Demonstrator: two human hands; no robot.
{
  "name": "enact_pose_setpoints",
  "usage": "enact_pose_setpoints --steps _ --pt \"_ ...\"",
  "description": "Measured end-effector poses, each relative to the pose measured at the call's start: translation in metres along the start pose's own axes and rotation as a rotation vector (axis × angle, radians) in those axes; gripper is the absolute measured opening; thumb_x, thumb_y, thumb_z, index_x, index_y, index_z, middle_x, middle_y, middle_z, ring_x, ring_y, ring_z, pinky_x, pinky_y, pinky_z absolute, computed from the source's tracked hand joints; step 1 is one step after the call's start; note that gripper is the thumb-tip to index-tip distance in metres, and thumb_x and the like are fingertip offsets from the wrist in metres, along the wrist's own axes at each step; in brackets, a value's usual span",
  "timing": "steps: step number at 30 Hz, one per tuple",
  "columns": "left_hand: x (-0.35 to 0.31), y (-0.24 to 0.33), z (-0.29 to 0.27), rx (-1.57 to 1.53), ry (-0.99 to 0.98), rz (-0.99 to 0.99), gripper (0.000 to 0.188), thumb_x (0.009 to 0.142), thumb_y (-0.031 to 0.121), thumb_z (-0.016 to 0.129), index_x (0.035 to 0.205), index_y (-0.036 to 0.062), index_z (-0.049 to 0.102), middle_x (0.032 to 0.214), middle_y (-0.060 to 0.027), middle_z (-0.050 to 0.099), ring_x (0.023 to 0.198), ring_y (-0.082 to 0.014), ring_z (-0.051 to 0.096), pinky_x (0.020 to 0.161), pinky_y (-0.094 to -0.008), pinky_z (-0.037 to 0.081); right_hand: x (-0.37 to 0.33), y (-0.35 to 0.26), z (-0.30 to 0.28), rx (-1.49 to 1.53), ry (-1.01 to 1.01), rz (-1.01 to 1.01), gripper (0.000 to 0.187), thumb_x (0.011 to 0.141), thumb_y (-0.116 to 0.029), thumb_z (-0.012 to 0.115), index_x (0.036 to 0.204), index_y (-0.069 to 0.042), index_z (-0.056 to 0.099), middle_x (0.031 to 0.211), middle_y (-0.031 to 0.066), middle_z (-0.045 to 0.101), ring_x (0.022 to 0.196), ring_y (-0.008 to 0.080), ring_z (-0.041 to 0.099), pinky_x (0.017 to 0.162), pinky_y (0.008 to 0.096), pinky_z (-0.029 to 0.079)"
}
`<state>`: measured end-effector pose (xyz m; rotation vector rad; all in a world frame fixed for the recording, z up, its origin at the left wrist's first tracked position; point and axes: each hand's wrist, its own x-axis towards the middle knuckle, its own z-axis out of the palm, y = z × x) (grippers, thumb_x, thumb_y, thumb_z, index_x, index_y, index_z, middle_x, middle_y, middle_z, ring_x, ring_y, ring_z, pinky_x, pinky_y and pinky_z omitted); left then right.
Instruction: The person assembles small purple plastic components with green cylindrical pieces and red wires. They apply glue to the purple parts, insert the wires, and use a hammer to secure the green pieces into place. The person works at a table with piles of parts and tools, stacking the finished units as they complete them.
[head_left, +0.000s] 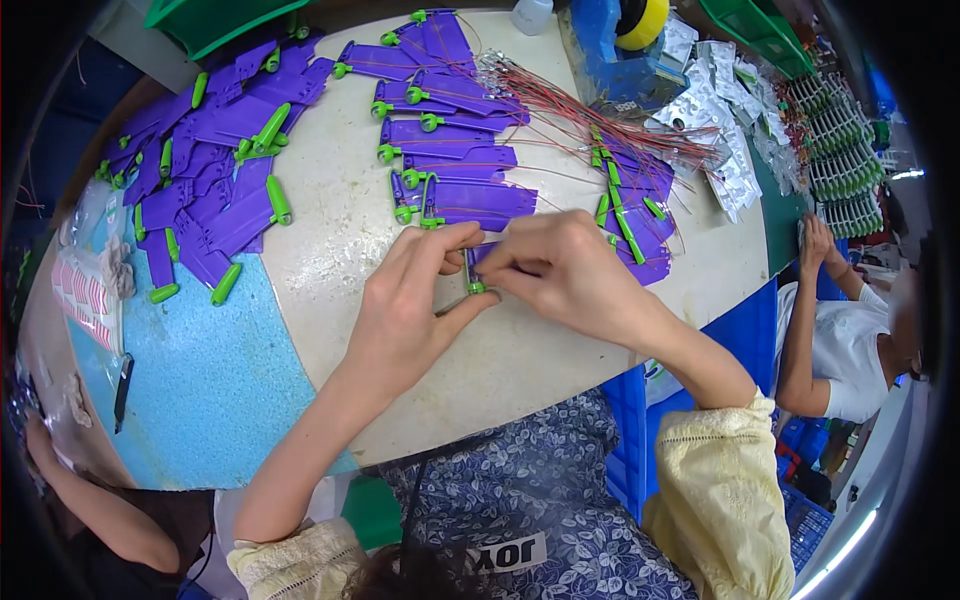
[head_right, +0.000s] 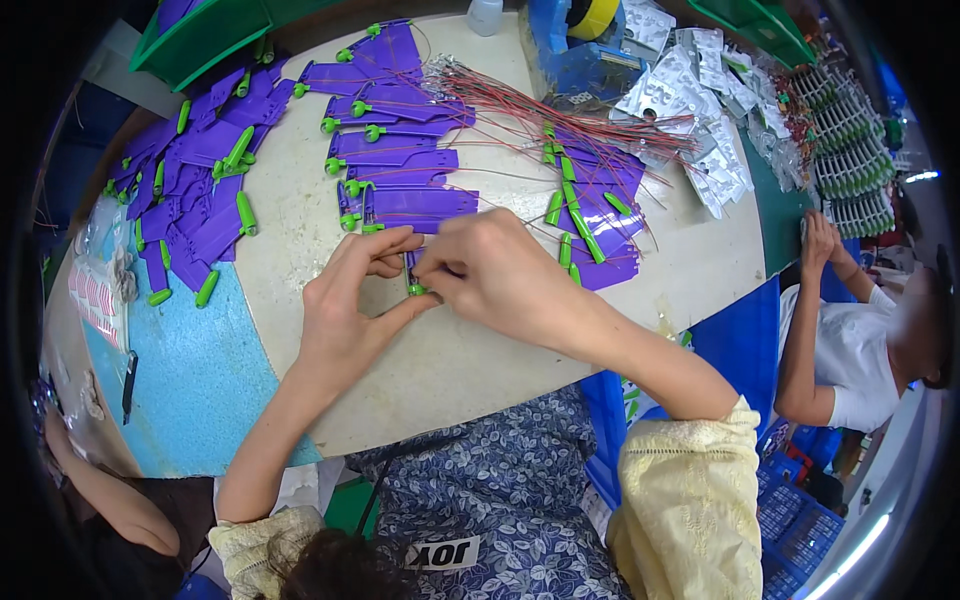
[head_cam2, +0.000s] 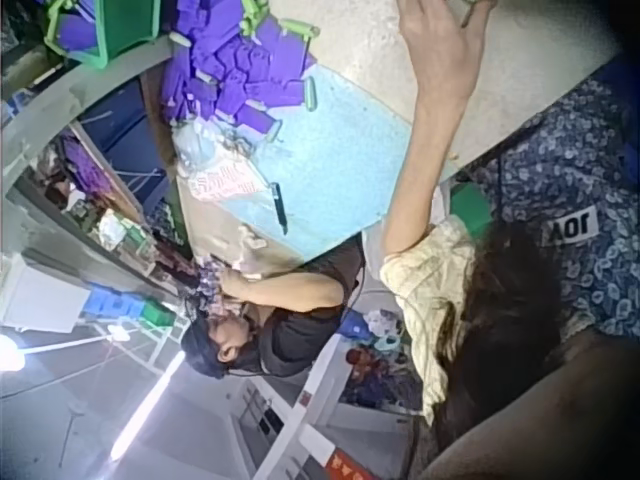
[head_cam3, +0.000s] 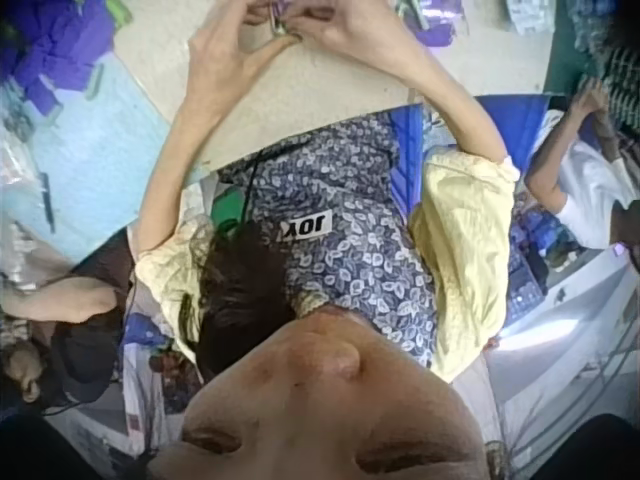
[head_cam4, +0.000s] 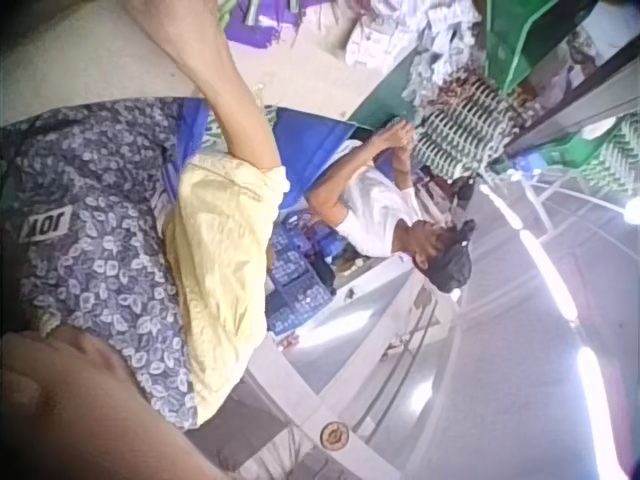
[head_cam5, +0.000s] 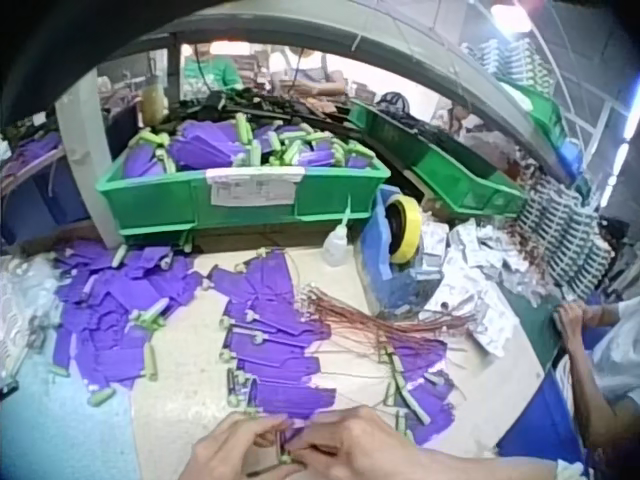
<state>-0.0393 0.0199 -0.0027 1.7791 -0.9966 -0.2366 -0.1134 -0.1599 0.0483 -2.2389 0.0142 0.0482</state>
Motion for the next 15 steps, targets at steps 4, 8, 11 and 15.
enact_pose_setpoints --steps 4,8,11,15 --pt "0.002 0.001 0.001 -0.011 -0.007 0.006 0.059 0.067 0.005 0.088 0.119 0.0012 0.062 0.11 -0.0113 0.07 0.087 -0.0213 0.068 0.076 -0.0316 0.057 -0.011 -0.009 0.0 0.023 -0.001 0.017 0.012 0.078 -0.001 0.068 0.088 0.002 0.074 0.072 0.0173 0.065 0.064 0.034 0.065 0.06 0.0414 0.05" --pt "0.001 0.001 0.0 -0.01 -0.022 -0.011 0.057 0.066 0.005 0.088 0.116 0.0012 0.063 0.108 -0.0111 0.07 0.087 -0.0219 0.068 0.076 -0.032 0.056 -0.01 -0.006 -0.005 -0.001 -0.024 0.009 0.012 0.078 0.001 0.067 0.088 0.004 0.074 0.073 0.018 0.065 0.064 0.0341 0.065 0.06 0.041 0.051" --pt "0.002 0.002 0.001 -0.014 -0.014 -0.004 0.055 0.065 0.004 0.088 0.114 0.0014 0.064 0.105 -0.0107 0.069 0.086 -0.022 0.067 0.075 -0.0321 0.056 -0.012 -0.001 -0.006 0.012 -0.019 0.009 0.013 0.078 0.0 0.067 0.089 0.004 0.073 0.073 0.0187 0.065 0.065 0.0349 0.065 0.061 0.0415 0.051" --pt "0.004 0.004 0.0 -0.033 -0.043 0.011 0.051 0.067 0.001 0.084 0.113 0.0007 0.061 0.1 -0.0144 0.064 0.089 -0.0284 0.063 0.073 -0.0387 0.053 -0.01 -0.001 0.005 -0.106 -0.053 -0.126 0.015 0.078 -0.001 0.067 0.09 0.004 0.073 0.073 0.0206 0.064 0.066 0.0371 0.064 0.063 0.0432 0.052"
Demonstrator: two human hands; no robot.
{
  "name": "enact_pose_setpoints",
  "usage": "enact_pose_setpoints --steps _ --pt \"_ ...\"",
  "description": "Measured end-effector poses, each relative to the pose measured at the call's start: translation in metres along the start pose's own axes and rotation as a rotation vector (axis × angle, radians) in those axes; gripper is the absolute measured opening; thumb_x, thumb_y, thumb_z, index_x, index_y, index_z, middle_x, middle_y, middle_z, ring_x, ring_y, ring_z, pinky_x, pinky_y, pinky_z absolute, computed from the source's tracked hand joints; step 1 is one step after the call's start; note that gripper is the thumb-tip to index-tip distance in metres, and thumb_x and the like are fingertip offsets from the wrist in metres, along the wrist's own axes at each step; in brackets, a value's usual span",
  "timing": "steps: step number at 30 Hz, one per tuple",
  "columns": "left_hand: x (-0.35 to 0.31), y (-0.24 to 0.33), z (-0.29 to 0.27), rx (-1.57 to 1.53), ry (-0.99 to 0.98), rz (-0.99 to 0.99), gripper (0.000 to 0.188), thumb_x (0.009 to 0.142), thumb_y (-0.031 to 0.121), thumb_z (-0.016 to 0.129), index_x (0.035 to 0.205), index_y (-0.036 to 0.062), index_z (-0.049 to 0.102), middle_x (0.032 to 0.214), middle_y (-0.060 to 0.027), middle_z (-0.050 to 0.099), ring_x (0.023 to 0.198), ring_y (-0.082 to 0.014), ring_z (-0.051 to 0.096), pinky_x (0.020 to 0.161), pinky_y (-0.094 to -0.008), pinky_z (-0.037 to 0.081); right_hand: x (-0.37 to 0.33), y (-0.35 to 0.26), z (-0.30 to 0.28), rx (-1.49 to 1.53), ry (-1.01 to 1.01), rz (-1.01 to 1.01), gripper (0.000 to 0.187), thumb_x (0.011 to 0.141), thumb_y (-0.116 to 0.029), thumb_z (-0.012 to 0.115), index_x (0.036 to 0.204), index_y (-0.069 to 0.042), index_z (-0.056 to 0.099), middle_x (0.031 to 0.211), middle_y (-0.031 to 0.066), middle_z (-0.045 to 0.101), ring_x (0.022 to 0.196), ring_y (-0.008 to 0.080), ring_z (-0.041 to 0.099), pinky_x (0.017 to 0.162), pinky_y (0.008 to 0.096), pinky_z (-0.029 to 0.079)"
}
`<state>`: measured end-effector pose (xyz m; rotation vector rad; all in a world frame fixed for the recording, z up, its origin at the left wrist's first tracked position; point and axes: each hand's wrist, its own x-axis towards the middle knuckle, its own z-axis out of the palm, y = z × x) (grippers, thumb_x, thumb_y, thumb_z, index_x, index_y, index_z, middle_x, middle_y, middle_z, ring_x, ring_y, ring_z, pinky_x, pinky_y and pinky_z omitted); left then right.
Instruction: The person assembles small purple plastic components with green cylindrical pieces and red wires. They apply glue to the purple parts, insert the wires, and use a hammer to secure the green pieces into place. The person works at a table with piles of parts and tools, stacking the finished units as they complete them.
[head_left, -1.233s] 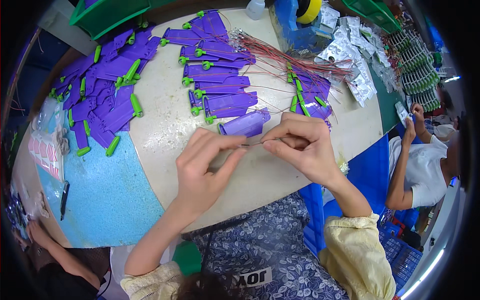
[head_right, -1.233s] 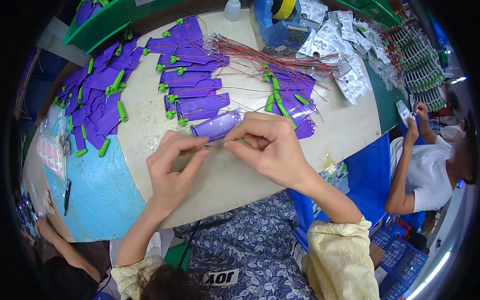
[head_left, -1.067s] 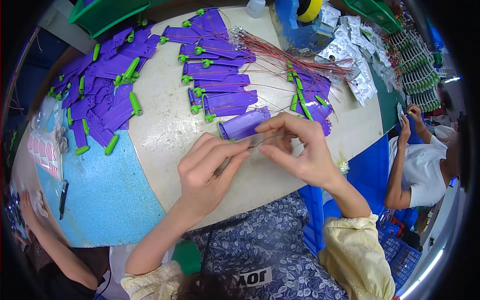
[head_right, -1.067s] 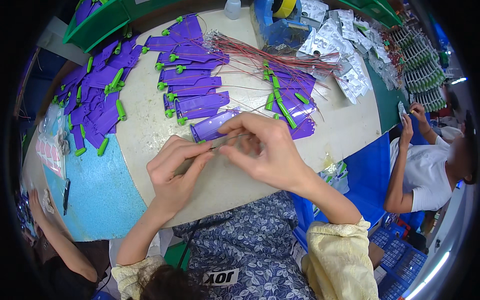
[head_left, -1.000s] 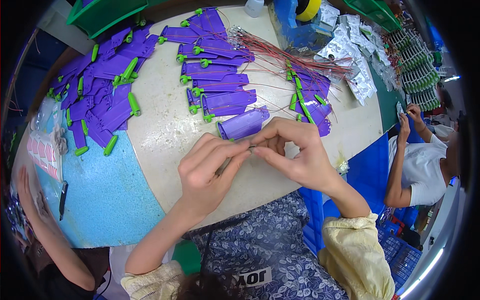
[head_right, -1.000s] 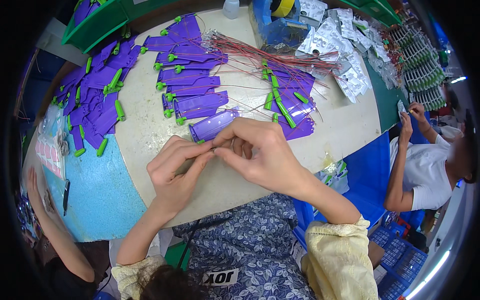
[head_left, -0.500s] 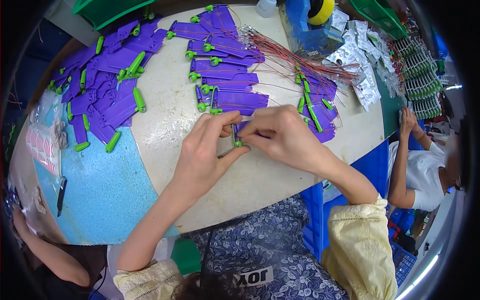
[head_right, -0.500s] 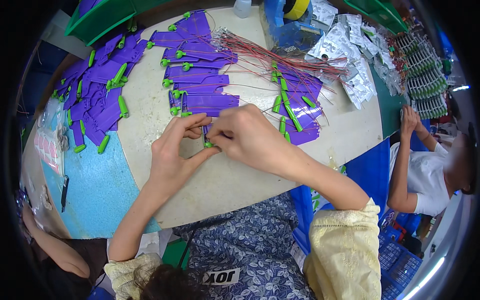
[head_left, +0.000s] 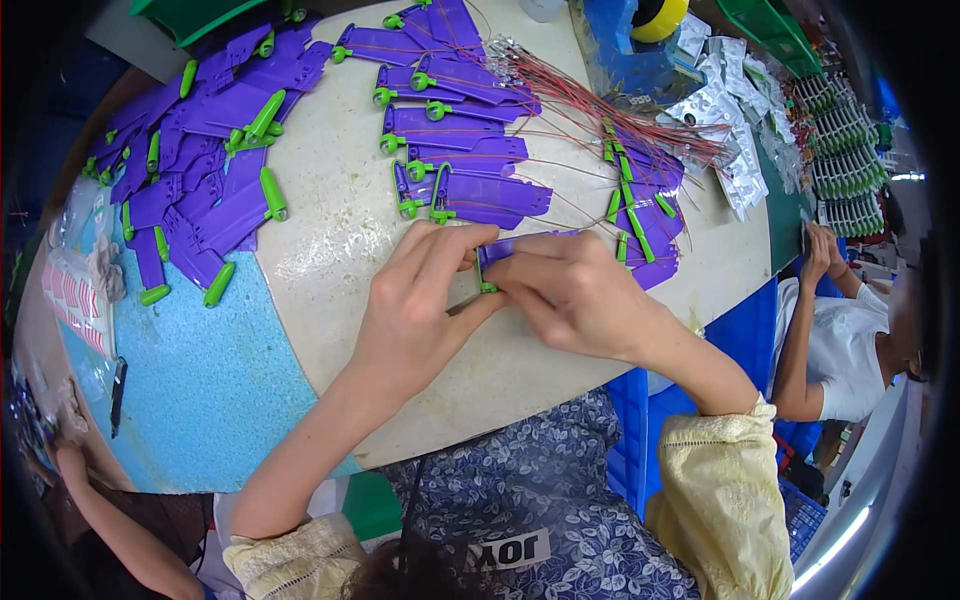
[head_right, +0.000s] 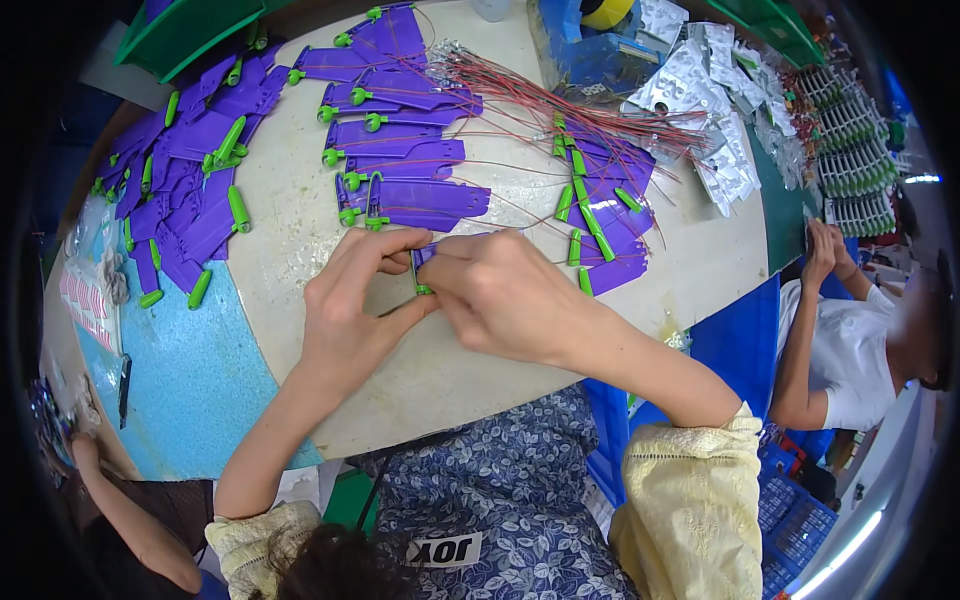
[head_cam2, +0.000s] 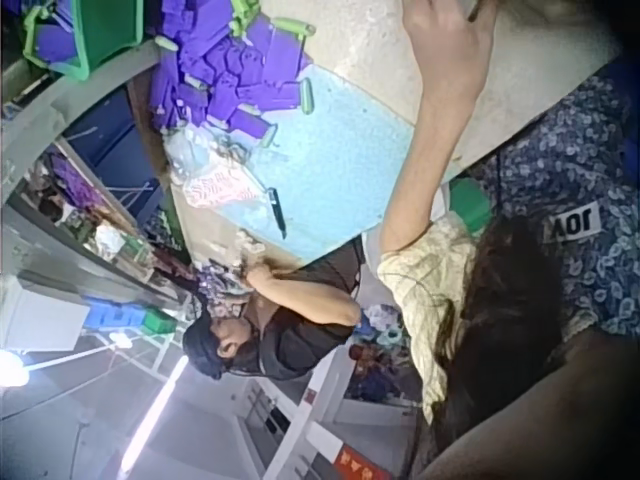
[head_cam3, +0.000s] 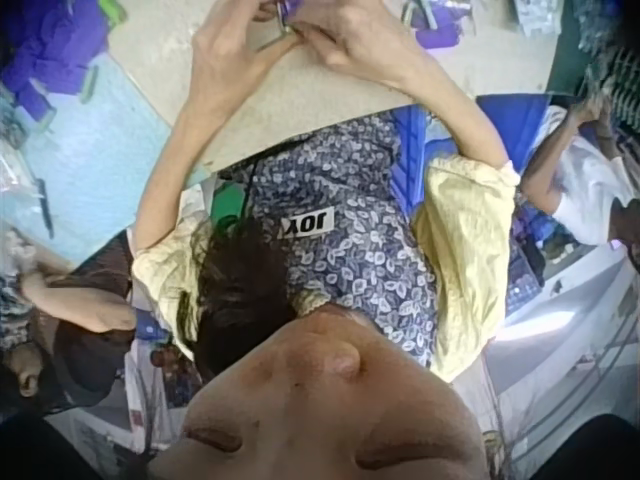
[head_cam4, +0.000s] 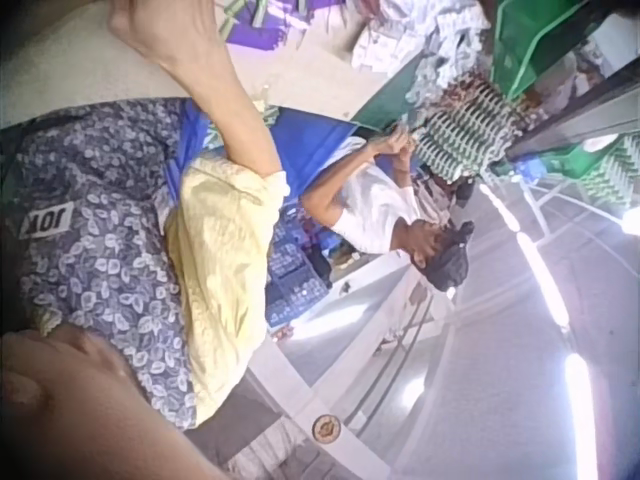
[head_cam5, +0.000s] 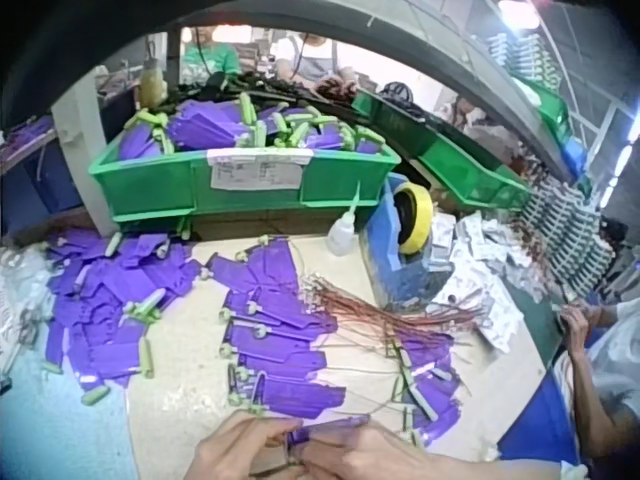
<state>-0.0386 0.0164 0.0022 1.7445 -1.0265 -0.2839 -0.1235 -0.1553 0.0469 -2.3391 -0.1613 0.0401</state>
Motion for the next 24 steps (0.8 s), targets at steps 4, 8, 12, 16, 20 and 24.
enact_pose_setpoints --steps 4,8,12,16,20,24 --pt "0.0 -0.001 0.003 0.033 0.022 0.024 0.05 0.064 0.002 0.085 0.109 0.0009 0.062 0.093 -0.0128 0.06 0.088 -0.0286 0.061 0.07 -0.0399 0.051 0.005 0.014 -0.008 0.337 0.016 0.26 0.008 0.081 -0.002 0.07 0.085 0.005 0.071 0.071 0.01 0.063 0.059 0.0172 0.057 0.056 0.0333 0.043" --pt "0.0 0.005 0.004 0.139 0.025 0.023 0.04 0.061 0.007 0.088 0.093 0.0014 0.067 0.087 -0.0098 0.059 0.084 -0.0248 0.061 0.069 -0.0354 0.052 0.004 0.006 -0.011 0.206 0.181 0.555 0.014 0.08 -0.007 0.072 0.076 0.006 0.069 0.059 0.0136 0.06 0.052 0.0136 0.052 0.05 0.035 0.04" --pt "0.005 0.001 -0.004 0.368 -0.037 0.264 0.034 0.059 0.015 0.089 0.079 0.0017 0.065 0.089 -0.0084 0.062 0.085 -0.0247 0.061 0.068 -0.034 0.052 0.003 0.001 -0.01 0.068 0.277 0.566 0.012 0.078 -0.006 0.074 0.074 0.004 0.068 0.058 0.0153 0.06 0.05 0.0216 0.056 0.05 0.0374 0.042" --pt "0.024 -0.009 -0.008 0.238 -0.178 0.409 0.033 0.061 0.016 0.088 0.081 0.0014 0.066 0.101 -0.0071 0.069 0.086 -0.0265 0.06 0.068 -0.0344 0.052 -0.004 0.015 -0.01 -0.101 0.356 0.37 0.012 0.08 -0.007 0.074 0.085 0.002 0.068 0.074 0.0141 0.067 0.06 0.0249 0.063 0.056 0.0371 0.047" --pt "0.031 -0.001 -0.007 0.248 -0.223 0.38 0.033 0.063 0.016 0.087 0.081 0.0008 0.064 0.111 -0.0057 0.072 0.087 -0.0263 0.059 0.068 -0.034 0.052 0.0 0.037 -0.063 -0.366 0.8 0.022 0.02 0.084 -0.017 0.075 0.093 0.0 0.069 0.083 0.0103 0.069 0.062 0.0221 0.062 0.058 0.0342 0.049" --pt "0.029 -0.003 -0.003 0.264 -0.188 0.388 0.032 0.064 0.016 0.087 0.07 0.0011 0.059 0.111 -0.0048 0.072 0.086 -0.0254 0.059 0.066 -0.0327 0.052 0.018 0.073 -0.15 -0.003 0.821 0.502 0.027 0.085 -0.023 0.075 0.091 0.003 0.074 0.071 0.0044 0.061 0.058 0.0106 0.051 0.055 0.0273 0.043"
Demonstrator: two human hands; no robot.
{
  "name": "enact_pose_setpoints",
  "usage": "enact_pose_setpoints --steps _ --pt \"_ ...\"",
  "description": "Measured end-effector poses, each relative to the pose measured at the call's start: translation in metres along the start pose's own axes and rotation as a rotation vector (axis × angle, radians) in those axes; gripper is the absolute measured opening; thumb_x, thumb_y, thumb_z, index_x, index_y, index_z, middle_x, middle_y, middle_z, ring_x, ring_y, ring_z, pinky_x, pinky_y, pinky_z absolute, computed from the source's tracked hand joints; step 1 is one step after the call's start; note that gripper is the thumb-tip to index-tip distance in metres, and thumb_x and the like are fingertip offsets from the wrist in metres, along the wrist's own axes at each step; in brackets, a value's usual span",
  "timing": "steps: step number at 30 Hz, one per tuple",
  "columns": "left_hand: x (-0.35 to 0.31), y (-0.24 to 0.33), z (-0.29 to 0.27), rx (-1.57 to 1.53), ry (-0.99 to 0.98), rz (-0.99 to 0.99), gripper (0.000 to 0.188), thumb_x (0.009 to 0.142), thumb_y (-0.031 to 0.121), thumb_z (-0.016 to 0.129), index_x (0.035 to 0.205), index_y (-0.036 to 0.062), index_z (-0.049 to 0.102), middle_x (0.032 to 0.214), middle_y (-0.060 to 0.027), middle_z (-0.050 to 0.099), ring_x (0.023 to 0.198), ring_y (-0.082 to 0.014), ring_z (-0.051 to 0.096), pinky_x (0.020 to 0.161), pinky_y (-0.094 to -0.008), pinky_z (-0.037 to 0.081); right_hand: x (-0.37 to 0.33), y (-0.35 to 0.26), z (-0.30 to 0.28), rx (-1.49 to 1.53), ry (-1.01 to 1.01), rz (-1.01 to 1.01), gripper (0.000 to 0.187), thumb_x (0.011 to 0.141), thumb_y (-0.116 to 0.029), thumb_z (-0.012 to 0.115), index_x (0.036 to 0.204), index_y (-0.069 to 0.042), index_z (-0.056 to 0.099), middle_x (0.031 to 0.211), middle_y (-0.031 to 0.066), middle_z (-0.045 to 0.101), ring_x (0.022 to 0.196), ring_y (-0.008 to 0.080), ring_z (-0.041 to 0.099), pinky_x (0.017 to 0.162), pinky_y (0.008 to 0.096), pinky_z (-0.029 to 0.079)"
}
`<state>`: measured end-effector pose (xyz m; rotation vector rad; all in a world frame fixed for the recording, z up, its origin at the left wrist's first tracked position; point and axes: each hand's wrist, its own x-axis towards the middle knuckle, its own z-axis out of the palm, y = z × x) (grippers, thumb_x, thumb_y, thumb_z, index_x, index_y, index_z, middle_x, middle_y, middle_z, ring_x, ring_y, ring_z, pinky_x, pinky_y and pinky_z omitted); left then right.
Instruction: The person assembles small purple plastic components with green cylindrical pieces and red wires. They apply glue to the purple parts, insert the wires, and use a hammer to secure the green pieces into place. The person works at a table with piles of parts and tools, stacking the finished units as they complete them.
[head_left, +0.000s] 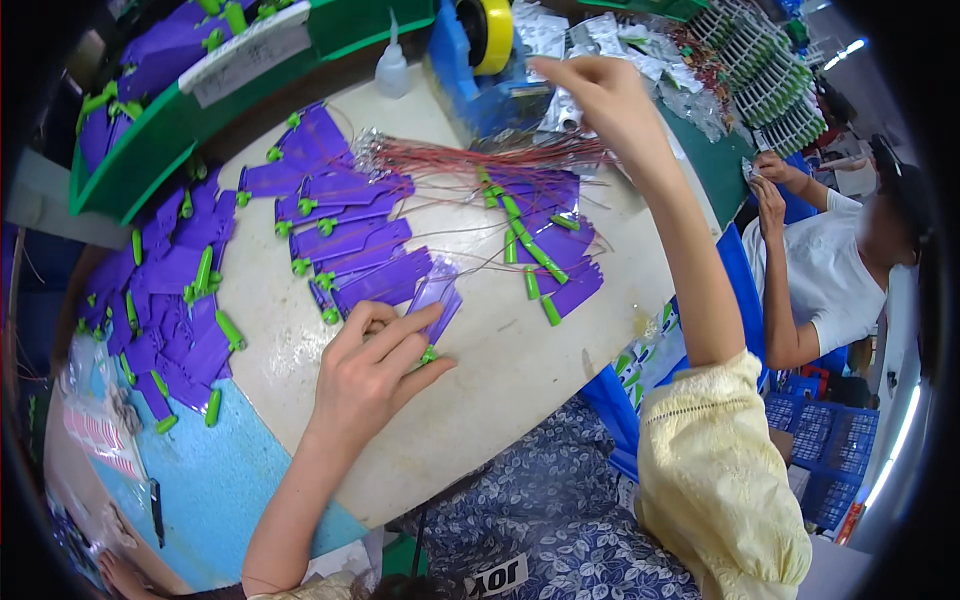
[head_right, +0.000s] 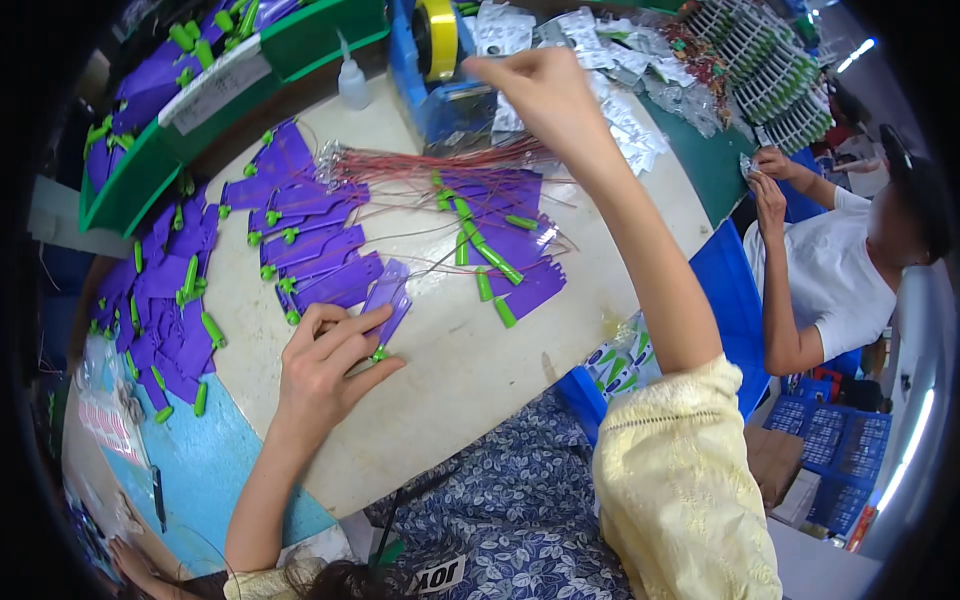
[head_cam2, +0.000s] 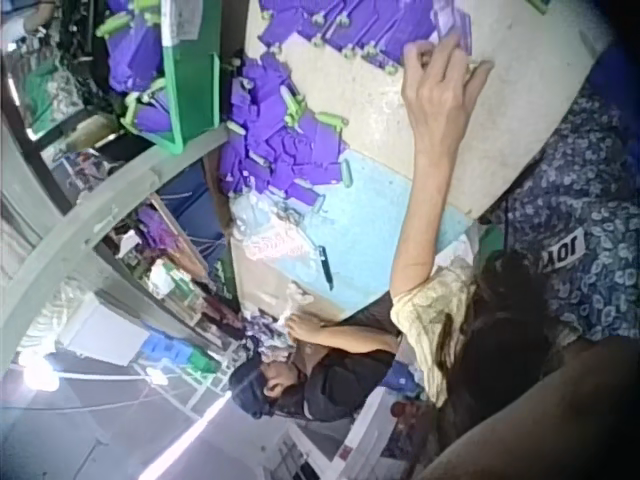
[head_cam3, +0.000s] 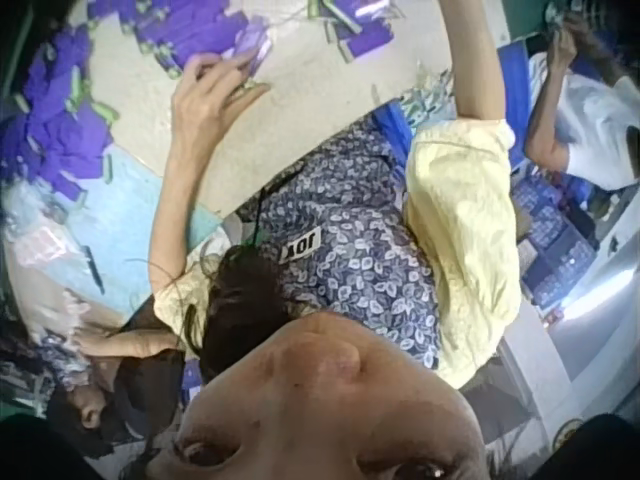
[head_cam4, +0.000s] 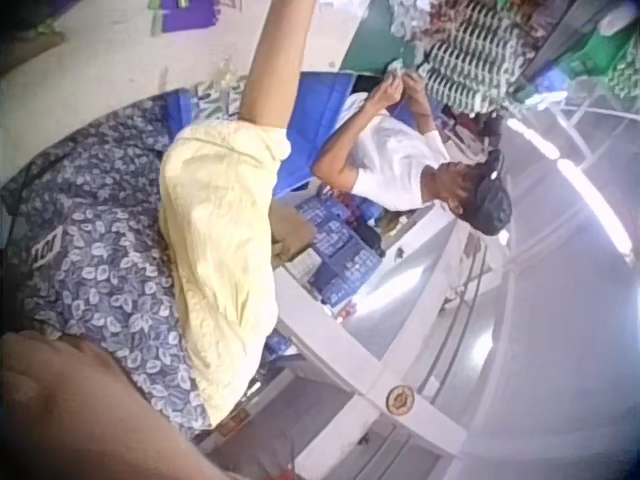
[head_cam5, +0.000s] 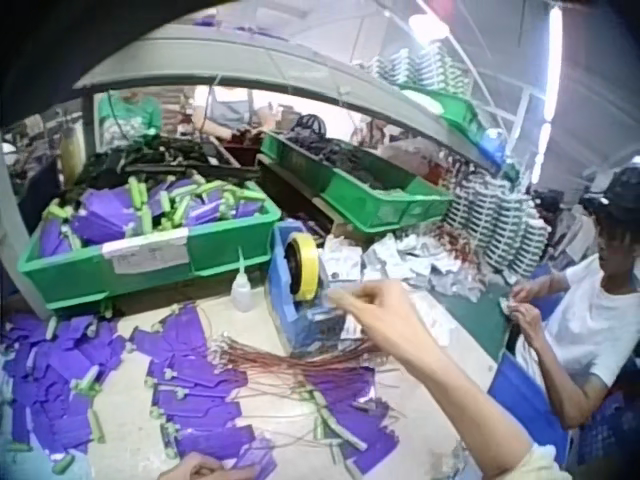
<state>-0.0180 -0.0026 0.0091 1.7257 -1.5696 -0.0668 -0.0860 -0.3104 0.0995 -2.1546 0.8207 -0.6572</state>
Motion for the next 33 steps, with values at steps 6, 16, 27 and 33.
enact_pose_setpoints --steps 6,16,27,33 --pt "0.003 0.003 0.001 -0.031 0.008 -0.03 0.036 0.06 0.015 0.089 0.063 -0.0001 0.057 0.106 -0.0078 0.074 0.086 -0.0276 0.058 0.069 -0.0357 0.051 -0.011 0.0 -0.003 0.397 -0.164 0.367 0.026 0.072 -0.019 0.074 0.06 0.0 0.063 0.055 0.0 0.048 0.05 0.0109 0.047 0.049 0.0289 0.04" --pt "-0.001 0.002 -0.002 -0.121 0.009 -0.166 0.074 0.062 0.014 0.091 0.127 0.0008 0.059 0.103 -0.0107 0.071 0.092 -0.0279 0.063 0.08 -0.0374 0.054 -0.135 -0.018 0.017 0.451 -0.711 0.293 0.017 0.093 -0.02 0.071 0.1 -0.007 0.078 0.069 -0.0029 0.06 0.051 0.0032 0.045 0.046 0.0209 0.034" --pt "-0.024 0.014 0.019 0.121 0.217 -0.078 0.043 0.066 0.014 0.087 0.103 0.0007 0.07 0.104 -0.0123 0.066 0.088 -0.0277 0.061 0.069 -0.0343 0.053 -0.162 -0.004 0.06 0.149 -0.604 -0.055 0.022 0.09 -0.009 0.07 0.11 -0.001 0.075 0.076 0.0093 0.068 0.059 0.0116 0.057 0.053 0.0296 0.045" --pt "-0.007 0.038 0.008 0.118 -0.059 -0.342 0.043 0.078 0.01 0.076 0.12 0.0053 0.067 0.129 -0.0179 0.056 0.112 -0.0338 0.054 0.095 -0.0457 0.044 -0.131 -0.014 0.048 0.034 -0.042 -0.214 0.013 0.086 -0.002 0.071 0.098 0.004 0.072 0.082 0.0126 0.069 0.068 0.0193 0.068 0.062 0.03 0.052"
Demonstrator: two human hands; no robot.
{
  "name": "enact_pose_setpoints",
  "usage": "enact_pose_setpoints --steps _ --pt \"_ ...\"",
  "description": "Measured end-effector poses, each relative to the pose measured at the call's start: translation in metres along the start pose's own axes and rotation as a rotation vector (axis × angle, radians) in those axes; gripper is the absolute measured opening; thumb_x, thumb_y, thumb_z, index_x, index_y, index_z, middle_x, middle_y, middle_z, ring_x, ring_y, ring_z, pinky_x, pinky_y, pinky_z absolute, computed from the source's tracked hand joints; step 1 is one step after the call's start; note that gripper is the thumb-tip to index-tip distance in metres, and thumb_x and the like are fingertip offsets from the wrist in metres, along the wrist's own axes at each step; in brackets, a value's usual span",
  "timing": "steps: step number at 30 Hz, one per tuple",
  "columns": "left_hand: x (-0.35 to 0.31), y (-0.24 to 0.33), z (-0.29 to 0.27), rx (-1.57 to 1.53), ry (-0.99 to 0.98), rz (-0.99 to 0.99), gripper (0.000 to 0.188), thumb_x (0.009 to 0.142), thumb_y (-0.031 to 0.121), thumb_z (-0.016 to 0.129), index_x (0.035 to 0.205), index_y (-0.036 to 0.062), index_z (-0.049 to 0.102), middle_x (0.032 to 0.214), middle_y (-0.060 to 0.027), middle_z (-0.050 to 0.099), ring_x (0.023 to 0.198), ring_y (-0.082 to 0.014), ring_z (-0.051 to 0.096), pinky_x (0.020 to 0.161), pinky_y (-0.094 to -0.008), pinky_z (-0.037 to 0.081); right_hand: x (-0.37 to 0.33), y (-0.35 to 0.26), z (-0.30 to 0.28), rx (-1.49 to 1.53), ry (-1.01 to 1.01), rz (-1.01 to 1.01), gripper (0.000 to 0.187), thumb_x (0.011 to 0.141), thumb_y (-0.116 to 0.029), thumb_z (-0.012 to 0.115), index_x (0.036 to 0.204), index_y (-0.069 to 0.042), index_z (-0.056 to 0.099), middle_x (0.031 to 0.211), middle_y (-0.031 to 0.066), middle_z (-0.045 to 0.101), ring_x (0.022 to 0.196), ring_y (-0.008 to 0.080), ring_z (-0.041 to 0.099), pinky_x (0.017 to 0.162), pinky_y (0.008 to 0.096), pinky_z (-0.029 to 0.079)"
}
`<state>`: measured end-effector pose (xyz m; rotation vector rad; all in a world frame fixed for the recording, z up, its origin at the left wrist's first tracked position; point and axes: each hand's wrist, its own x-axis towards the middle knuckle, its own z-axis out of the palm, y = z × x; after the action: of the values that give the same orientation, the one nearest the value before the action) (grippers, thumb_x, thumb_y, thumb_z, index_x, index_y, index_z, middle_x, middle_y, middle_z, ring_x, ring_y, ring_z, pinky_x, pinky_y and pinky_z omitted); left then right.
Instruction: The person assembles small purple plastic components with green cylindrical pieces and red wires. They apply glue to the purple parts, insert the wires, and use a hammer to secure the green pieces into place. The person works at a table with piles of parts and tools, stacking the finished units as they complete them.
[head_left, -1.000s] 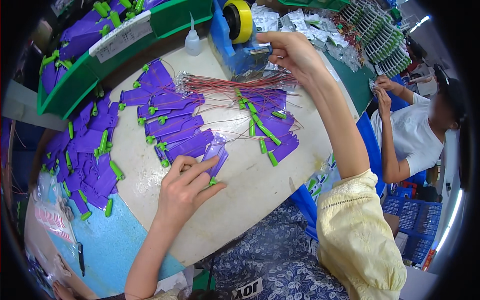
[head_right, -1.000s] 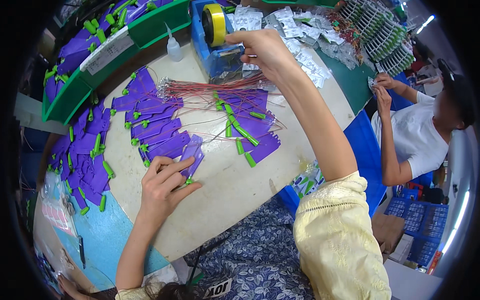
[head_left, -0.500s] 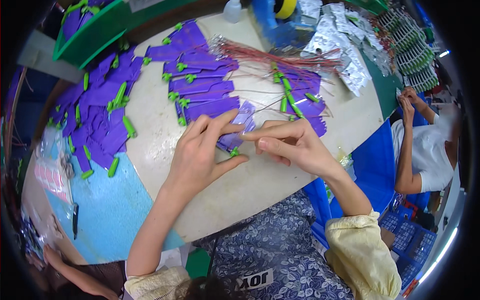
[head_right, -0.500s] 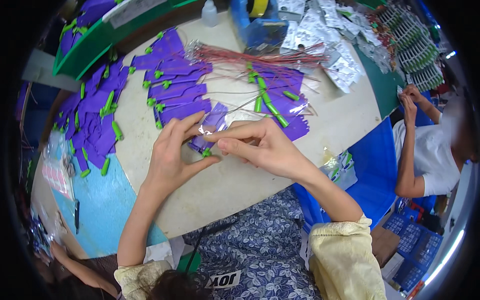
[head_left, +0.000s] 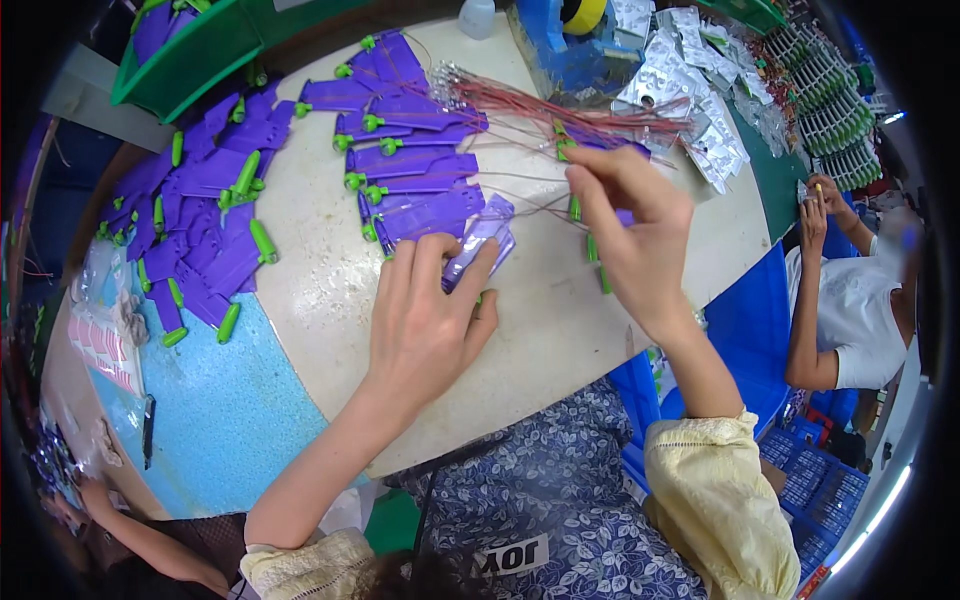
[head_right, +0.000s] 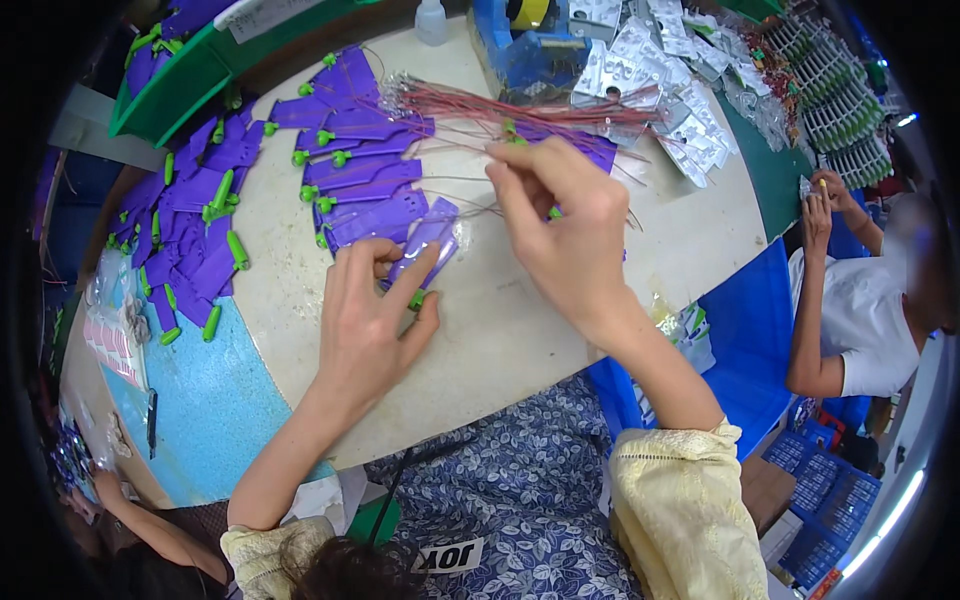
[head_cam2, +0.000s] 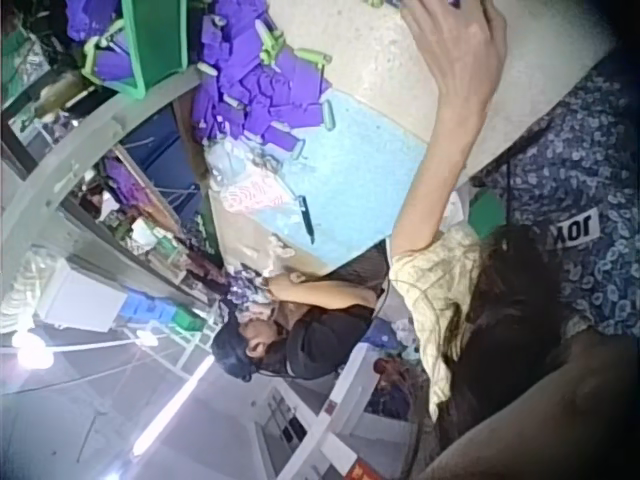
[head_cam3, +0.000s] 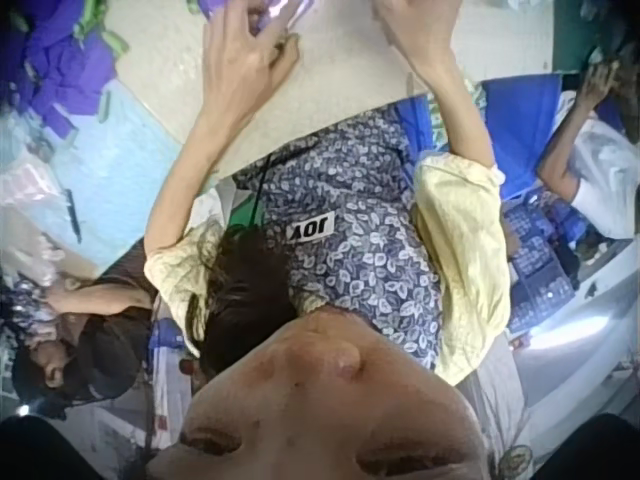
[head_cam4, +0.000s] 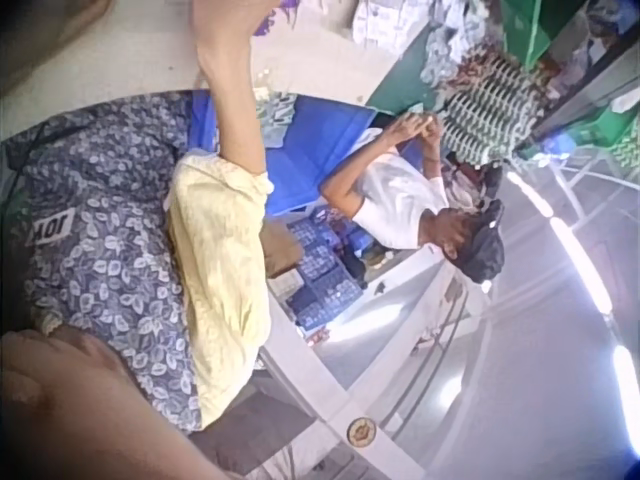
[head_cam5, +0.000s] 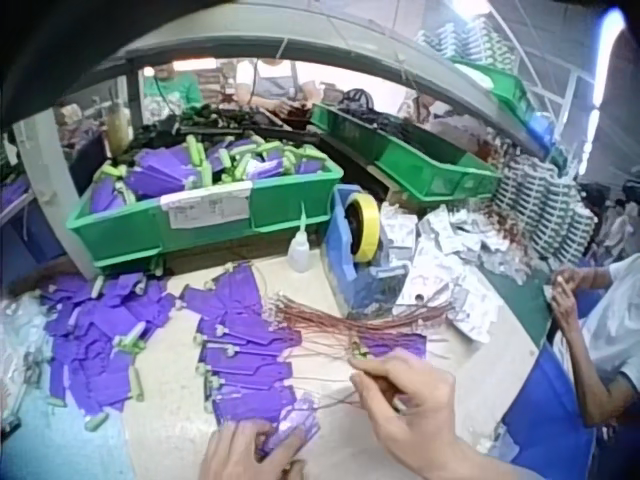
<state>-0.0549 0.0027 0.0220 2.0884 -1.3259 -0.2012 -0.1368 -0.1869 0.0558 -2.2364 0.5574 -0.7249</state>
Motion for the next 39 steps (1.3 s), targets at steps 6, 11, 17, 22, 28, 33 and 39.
enact_pose_setpoints --steps 6,11,17,22,28,33,39 --pt "0.106 -0.072 -0.027 0.423 0.325 0.039 0.061 0.092 0.033 0.062 0.144 0.0047 0.047 0.149 -0.0167 0.046 0.142 -0.0371 0.034 0.116 -0.0595 0.019 0.085 0.001 0.049 0.05 0.083 -0.159 0.049 0.087 -0.006 0.067 0.128 0.015 0.051 0.12 0.0292 0.062 0.111 0.0391 0.063 0.096 0.0442 0.049" --pt "0.125 -0.111 -0.031 0.341 0.19 0.01 0.056 0.094 0.034 0.059 0.138 0.0003 0.052 0.143 -0.0175 0.049 0.132 -0.0387 0.041 0.111 -0.0553 0.032 0.147 0.022 0.126 -0.094 0.266 -0.027 0.063 0.085 -0.006 0.065 0.134 0.022 0.036 0.128 0.0417 0.05 0.124 0.052 0.049 0.106 0.0499 0.04" --pt "0.056 -0.033 -0.012 0.169 0.201 -0.166 0.061 0.091 0.026 0.066 0.14 -0.0059 0.046 0.141 -0.0279 0.041 0.122 -0.0447 0.042 0.105 -0.0524 0.038 0.148 0.03 0.094 0.084 0.088 -0.04 0.02 0.091 -0.005 0.062 0.107 0.007 0.057 0.093 0.0283 0.067 0.09 0.0479 0.065 0.079 0.05 0.05" --pt "0.021 0.014 -0.005 0.137 0.126 -0.302 0.066 0.09 0.026 0.067 0.139 -0.0126 0.045 0.146 -0.0327 0.035 0.119 -0.0483 0.042 0.104 -0.0567 0.037 0.071 -0.022 0.027 0.401 -0.284 0.054 0.031 0.095 -0.006 0.062 0.124 0.003 0.057 0.092 0.0157 0.07 0.082 0.0194 0.069 0.073 0.0334 0.052" --pt "0.028 -0.02 -0.036 0.236 0.011 -0.062 0.034 0.084 0.014 0.071 0.115 0.0011 0.068 0.133 -0.0161 0.056 0.113 -0.0387 0.05 0.098 -0.05 0.041 0.01 -0.024 -0.015 0.597 -0.347 0.478 0.023 0.093 -0.006 0.069 0.113 0.006 0.066 0.095 0.0081 0.073 0.084 0.0107 0.067 0.073 0.0256 0.053" --pt "0.043 -0.076 -0.038 -0.055 0.114 0.048 0.033 0.074 0.007 0.079 0.105 0.0038 0.068 0.115 -0.0095 0.065 0.109 -0.0317 0.057 0.093 -0.043 0.044 -0.008 -0.008 -0.002 0.421 -0.177 0.415 0.018 0.087 -0.009 0.078 0.098 0.003 0.071 0.081 0.0047 0.071 0.069 0.0052 0.062 0.059 0.0214 0.047" --pt "0.042 -0.076 -0.026 -0.293 0.233 -0.091 0.055 0.071 0.0 0.083 0.12 0.002 0.061 0.11 -0.0127 0.067 0.103 -0.0253 0.065 0.087 -0.0354 0.052 0.003 -0.009 0.027 0.287 -0.033 0.17 0.016 0.081 -0.008 0.083 0.089 0.002 0.073 0.077 0.0031 0.069 0.063 0.0045 0.059 0.055 0.0209 0.043"
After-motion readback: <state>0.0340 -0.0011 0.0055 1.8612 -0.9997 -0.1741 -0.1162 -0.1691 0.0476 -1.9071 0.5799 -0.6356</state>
